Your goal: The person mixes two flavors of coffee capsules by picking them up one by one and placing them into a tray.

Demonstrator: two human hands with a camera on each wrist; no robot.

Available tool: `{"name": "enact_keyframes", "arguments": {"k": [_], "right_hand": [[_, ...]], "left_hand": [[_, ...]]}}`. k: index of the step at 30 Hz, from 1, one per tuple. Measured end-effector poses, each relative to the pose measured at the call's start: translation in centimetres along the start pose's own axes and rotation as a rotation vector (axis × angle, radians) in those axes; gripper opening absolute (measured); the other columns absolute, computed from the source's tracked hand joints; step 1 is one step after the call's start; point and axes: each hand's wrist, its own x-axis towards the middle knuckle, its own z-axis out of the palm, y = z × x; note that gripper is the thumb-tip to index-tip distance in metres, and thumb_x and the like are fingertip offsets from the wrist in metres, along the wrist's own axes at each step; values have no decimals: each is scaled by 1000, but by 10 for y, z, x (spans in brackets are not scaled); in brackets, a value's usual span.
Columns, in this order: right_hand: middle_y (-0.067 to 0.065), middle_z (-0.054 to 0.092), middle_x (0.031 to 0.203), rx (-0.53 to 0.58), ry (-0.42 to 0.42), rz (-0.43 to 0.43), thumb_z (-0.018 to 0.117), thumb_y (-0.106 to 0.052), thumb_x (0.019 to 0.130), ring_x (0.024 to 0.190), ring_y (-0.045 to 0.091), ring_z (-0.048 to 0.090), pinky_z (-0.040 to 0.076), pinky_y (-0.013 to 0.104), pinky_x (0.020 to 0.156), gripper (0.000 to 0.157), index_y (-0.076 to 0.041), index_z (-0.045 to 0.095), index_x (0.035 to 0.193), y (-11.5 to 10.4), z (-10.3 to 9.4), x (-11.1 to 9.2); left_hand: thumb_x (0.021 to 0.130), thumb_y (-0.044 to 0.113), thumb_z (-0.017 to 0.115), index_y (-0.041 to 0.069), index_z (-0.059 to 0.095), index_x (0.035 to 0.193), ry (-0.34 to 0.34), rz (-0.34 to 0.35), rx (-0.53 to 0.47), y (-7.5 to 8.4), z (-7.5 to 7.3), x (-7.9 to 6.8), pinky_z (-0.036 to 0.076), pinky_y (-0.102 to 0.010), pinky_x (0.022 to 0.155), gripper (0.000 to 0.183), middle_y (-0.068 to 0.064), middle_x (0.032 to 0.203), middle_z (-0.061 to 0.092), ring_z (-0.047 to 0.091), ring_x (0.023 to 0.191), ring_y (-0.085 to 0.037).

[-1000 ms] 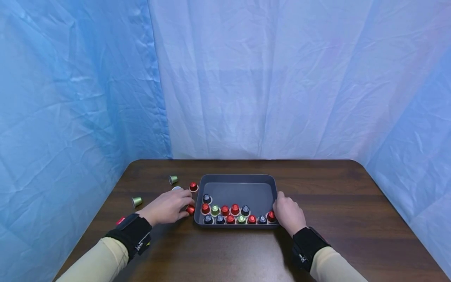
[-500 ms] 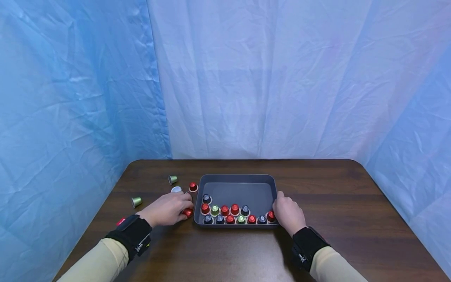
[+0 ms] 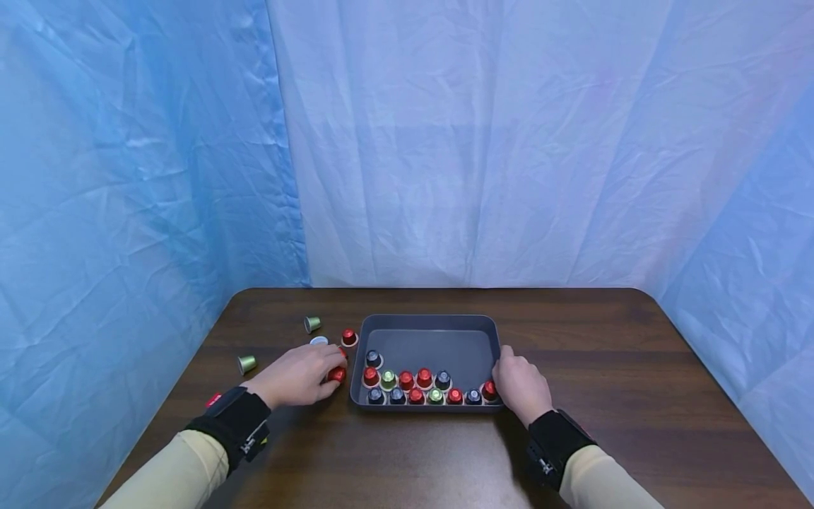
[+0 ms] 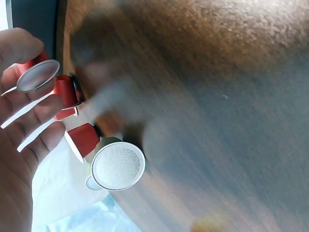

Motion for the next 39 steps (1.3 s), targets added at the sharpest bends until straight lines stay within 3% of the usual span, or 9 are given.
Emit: {"name": "enact_keyframes", "arguments": {"k": [10,19,31,39], "right_hand": [[12,60,79,3,-3,-3,58,-11,102,62,18,57,48,31,52,33,12,52,124,0,0,-1],[11,60,79,4,-10,-10,58,-11,102,62,18,58,49,32,53,33,12,51,124,0,-1,-1],[12,61,81,10,-20,0,58,-12,102,64,18,58,50,32,54,33,12,52,124,-1,-2,-1],[11,60,79,8,-11,-9,57,-11,102,62,18,57,48,32,52,32,12,52,123,0,-1,-2]], "left_hand": [[93,32,75,17,70,128,95,17,8,0,-5,0,54,-38,96,39,3,115,69,60,99,-14],[89,32,80,18,68,120,145,-10,-37,3,-10,3,55,-37,94,36,5,107,69,57,95,-12],[88,31,82,20,69,118,247,69,-28,3,-10,4,52,-34,96,35,6,114,63,51,104,-13],[89,27,82,18,69,117,250,62,-110,13,-11,11,55,-30,92,32,9,104,58,54,96,-8]]}}
